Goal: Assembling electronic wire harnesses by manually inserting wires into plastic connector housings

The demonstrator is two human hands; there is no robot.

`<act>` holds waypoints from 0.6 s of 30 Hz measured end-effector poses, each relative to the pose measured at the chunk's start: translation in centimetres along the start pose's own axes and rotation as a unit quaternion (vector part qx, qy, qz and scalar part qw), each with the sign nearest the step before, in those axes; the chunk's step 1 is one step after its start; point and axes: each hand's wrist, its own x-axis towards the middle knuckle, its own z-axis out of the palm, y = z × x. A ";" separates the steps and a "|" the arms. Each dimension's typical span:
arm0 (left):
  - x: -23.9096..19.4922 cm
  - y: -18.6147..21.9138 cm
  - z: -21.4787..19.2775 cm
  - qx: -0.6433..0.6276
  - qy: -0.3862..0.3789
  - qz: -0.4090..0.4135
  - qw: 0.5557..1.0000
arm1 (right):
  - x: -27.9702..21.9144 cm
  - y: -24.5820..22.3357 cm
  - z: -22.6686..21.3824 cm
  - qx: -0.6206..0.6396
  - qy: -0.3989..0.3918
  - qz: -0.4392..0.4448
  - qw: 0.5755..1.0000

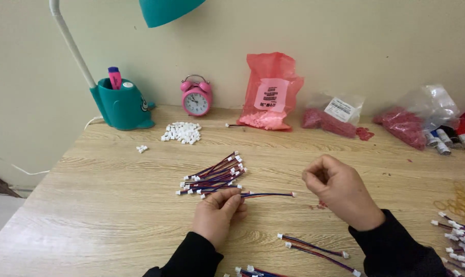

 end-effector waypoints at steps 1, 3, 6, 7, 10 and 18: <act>0.0 -0.1 0.1 -0.001 0.002 0.000 1.000 | -0.1 0.3 0.2 0.000 -0.002 0.000 1.000; 0.1 -0.1 0.3 -0.001 0.008 -0.002 1.000 | -0.2 0.8 0.7 0.171 -0.097 -0.042 0.980; -0.6 0.4 0.8 0.022 0.006 0.009 1.000 | -1.2 0.6 1.8 0.205 -0.141 0.001 0.969; -0.4 0.2 0.7 0.022 0.005 0.009 1.000 | -1.3 0.8 2.3 0.205 -0.140 0.001 0.969; -0.3 0.0 0.7 0.051 0.004 0.028 0.998 | -1.7 1.2 3.3 0.227 -0.182 0.002 0.957; -0.6 0.1 0.9 0.008 -0.005 0.016 1.000 | -2.7 0.3 4.8 0.223 -0.163 -0.030 0.961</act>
